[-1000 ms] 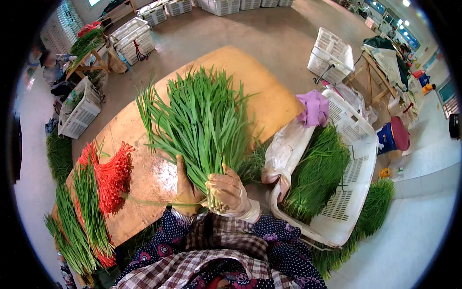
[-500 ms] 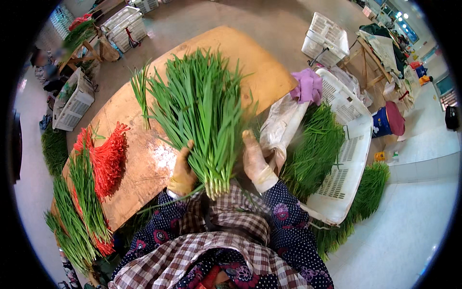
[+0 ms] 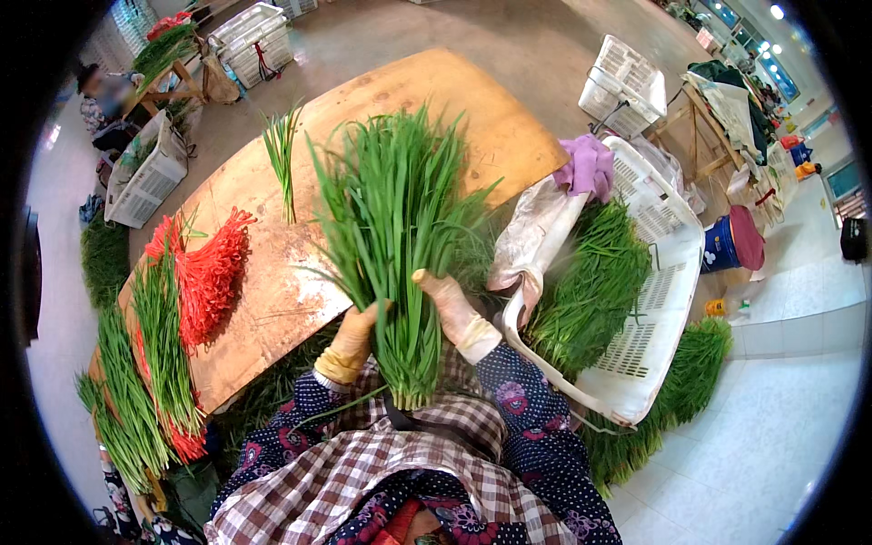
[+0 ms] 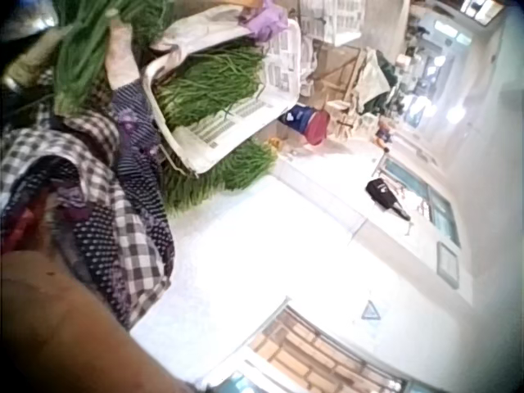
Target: The person gathers green onions into bunches, secures them with red ties, and places the completed bundles into a large plastic crate.
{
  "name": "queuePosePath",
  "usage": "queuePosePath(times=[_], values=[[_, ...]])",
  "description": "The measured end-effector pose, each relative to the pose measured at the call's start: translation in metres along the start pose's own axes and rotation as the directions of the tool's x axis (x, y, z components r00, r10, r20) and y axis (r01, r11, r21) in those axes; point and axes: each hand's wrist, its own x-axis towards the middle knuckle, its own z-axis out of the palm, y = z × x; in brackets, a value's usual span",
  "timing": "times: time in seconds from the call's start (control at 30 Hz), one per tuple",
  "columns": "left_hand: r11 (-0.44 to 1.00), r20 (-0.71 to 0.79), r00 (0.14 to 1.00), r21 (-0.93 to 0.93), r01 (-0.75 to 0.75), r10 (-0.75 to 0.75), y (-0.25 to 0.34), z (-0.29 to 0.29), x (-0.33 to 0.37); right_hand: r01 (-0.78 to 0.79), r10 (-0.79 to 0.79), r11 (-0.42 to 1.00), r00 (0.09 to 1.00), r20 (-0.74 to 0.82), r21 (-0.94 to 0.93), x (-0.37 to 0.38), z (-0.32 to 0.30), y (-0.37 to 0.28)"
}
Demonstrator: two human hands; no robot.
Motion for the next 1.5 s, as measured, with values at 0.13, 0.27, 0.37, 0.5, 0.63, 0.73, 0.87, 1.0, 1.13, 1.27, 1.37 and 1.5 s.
queuePosePath(times=[0.13,0.27,0.37,0.5,0.63,0.73,0.87,1.0,1.13,1.27,1.37,1.5], values=[[0.967,-0.007,0.981,0.168,-0.190,0.194,0.004,0.021,-0.001,0.130,-0.135,0.988,0.989,-0.065,-0.084,-0.009,0.021,-0.007],[0.947,0.005,0.962,0.177,-0.269,0.273,0.030,0.043,-0.023,0.296,-0.316,0.933,0.946,-0.075,-0.206,-0.026,0.044,-0.030],[0.862,0.097,0.901,0.265,-0.433,0.423,0.085,0.056,-0.033,0.466,-0.472,0.826,0.879,0.064,-0.318,-0.044,0.095,-0.083],[0.354,0.257,0.595,0.604,-0.714,0.762,0.171,0.052,-0.036,0.573,-0.495,0.786,0.809,0.318,-0.233,-0.041,0.160,-0.138],[0.539,0.177,0.556,0.136,-0.831,0.812,0.214,0.082,-0.037,0.743,-0.638,0.587,0.670,0.380,-0.323,-0.010,0.180,-0.171],[0.546,0.144,0.624,0.361,-0.756,0.768,0.221,0.040,0.008,0.680,-0.516,0.459,0.728,0.452,-0.571,0.015,0.174,-0.172],[0.568,0.359,0.566,0.111,-0.816,0.742,0.218,-0.016,0.092,0.682,-0.541,0.731,0.594,0.595,-0.016,0.079,0.158,-0.153],[0.607,0.469,0.594,0.143,-0.782,0.654,0.272,0.051,0.048,0.803,-0.518,0.535,0.557,0.649,-0.262,0.047,0.176,-0.187],[0.366,0.358,0.421,0.213,-0.906,0.833,0.282,0.092,0.031,0.832,-0.750,-0.021,0.353,0.559,-0.555,0.062,0.191,-0.201],[0.333,0.349,0.310,-0.007,-0.943,0.884,0.282,0.130,0.012,0.899,-0.607,0.399,0.406,0.683,-0.179,0.048,0.193,-0.219],[0.400,0.348,0.562,0.437,-0.806,0.751,0.309,0.121,0.017,0.458,-0.466,0.853,0.458,0.757,0.248,0.048,0.212,-0.219],[0.346,0.475,0.409,0.218,-0.913,0.779,0.318,0.128,0.030,0.969,-0.563,0.091,0.241,0.790,-0.231,0.108,0.199,-0.244]])
